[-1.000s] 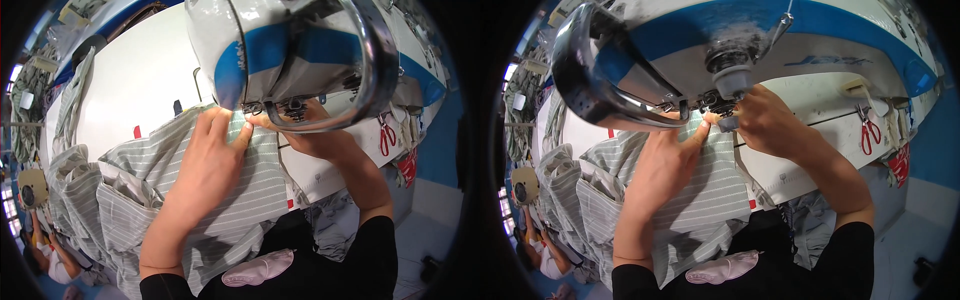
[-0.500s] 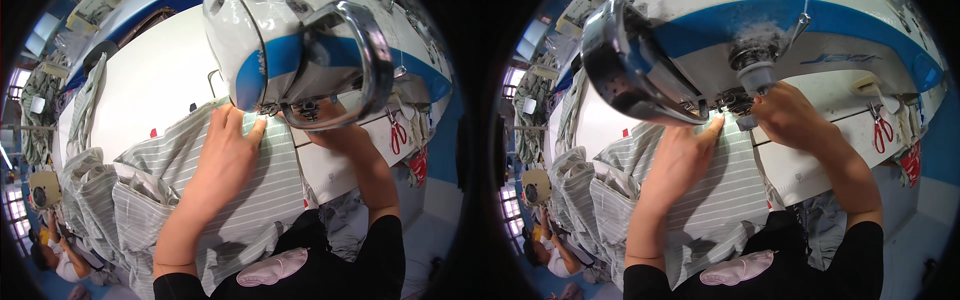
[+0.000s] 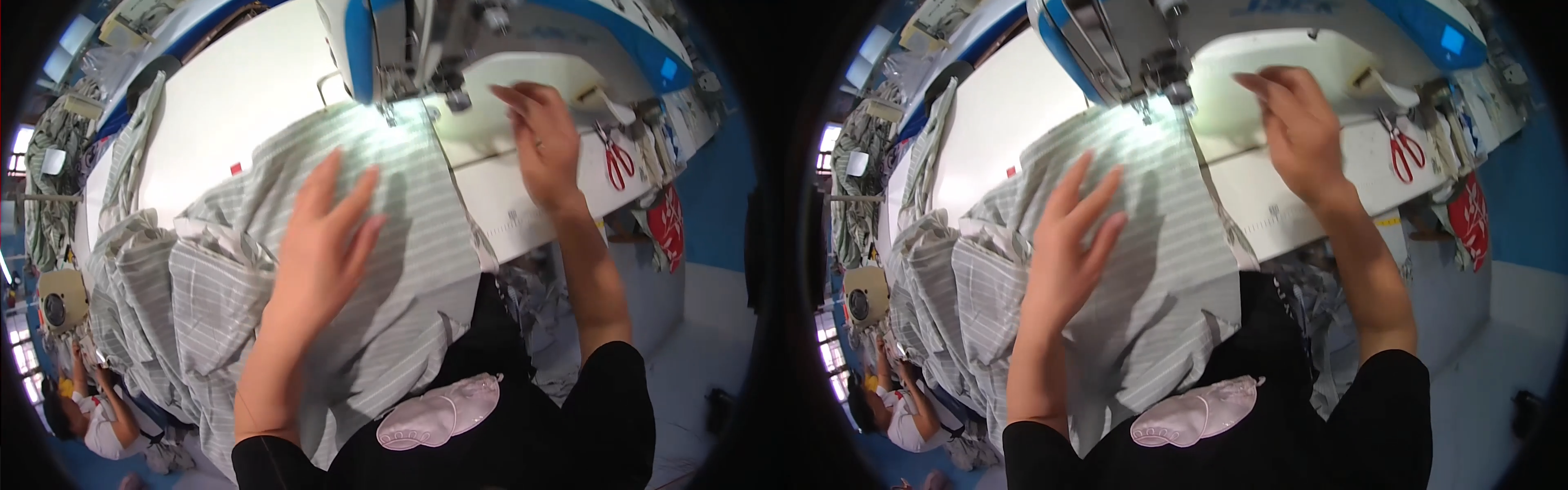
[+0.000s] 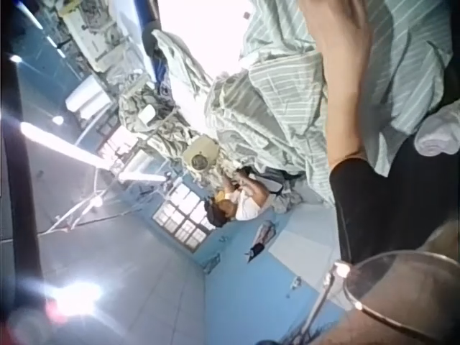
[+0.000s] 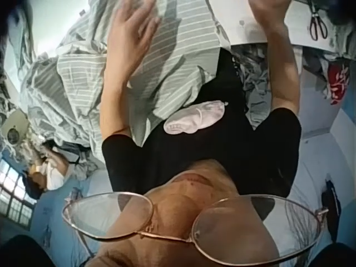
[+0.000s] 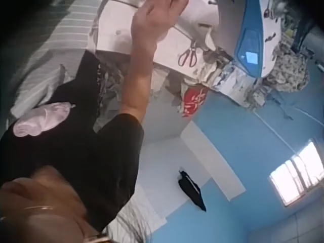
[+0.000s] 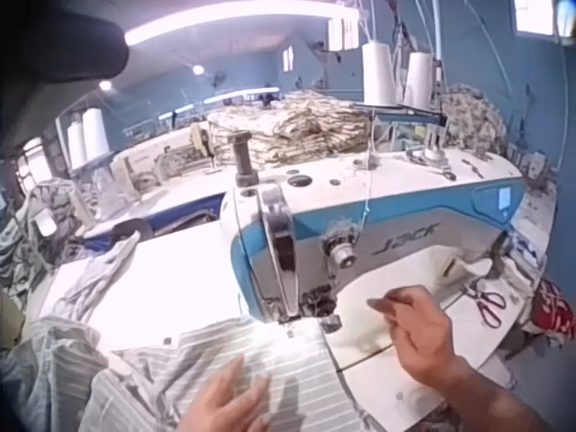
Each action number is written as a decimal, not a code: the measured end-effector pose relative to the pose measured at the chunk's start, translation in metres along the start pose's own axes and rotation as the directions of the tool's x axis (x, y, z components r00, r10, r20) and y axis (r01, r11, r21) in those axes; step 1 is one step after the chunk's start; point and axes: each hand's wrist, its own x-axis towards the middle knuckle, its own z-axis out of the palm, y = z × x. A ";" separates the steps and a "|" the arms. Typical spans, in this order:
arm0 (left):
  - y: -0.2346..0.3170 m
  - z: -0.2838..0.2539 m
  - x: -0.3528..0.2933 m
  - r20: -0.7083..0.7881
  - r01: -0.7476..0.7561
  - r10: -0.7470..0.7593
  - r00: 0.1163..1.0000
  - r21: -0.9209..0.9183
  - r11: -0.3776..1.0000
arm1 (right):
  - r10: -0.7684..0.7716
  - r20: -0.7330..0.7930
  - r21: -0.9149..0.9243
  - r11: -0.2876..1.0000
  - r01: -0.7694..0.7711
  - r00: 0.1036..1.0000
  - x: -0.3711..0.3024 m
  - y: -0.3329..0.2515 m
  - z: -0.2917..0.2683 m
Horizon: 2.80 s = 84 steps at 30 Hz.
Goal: Sewing fabric covers using an industrial sewing machine in a factory setting.
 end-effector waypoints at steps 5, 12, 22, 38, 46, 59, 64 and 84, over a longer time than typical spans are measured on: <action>-0.040 -0.017 -0.093 -0.065 0.190 -0.178 0.982 0.338 0.922 | 0.165 0.040 -0.018 0.986 -0.165 0.985 -0.158 -0.040 -0.054; -0.152 -0.043 -0.066 -0.080 -0.079 0.122 0.989 0.412 0.908 | 0.432 0.718 0.269 0.551 -0.790 0.546 -0.186 -0.103 -0.045; 0.012 -0.031 -0.093 0.395 0.442 -0.217 0.893 -0.860 0.255 | -0.615 0.453 0.722 0.678 0.140 0.646 -0.159 -0.311 -0.045; 0.022 -0.008 -0.224 0.457 0.522 -0.336 0.824 -0.842 0.135 | 0.528 0.544 0.578 0.328 -0.747 0.652 -0.231 -0.079 0.053; 0.058 -0.011 -0.222 0.339 0.478 -0.426 0.839 -0.833 0.278 | 0.245 0.828 0.525 -0.019 -0.851 0.505 -0.245 -0.146 -0.011; 0.112 0.053 -0.202 0.145 0.369 -0.339 0.929 -0.323 0.872 | 0.365 0.735 0.615 -0.006 -0.788 0.571 -0.240 -0.177 -0.030; 0.047 0.028 -0.215 0.115 0.503 -0.508 0.854 -0.437 0.746 | 0.398 0.758 0.615 -0.169 -0.770 0.517 -0.249 -0.172 -0.038; 0.171 -0.004 -0.186 0.199 -0.256 0.228 0.953 0.127 0.958 | 0.424 0.778 0.499 0.031 -0.866 0.464 -0.278 -0.163 -0.074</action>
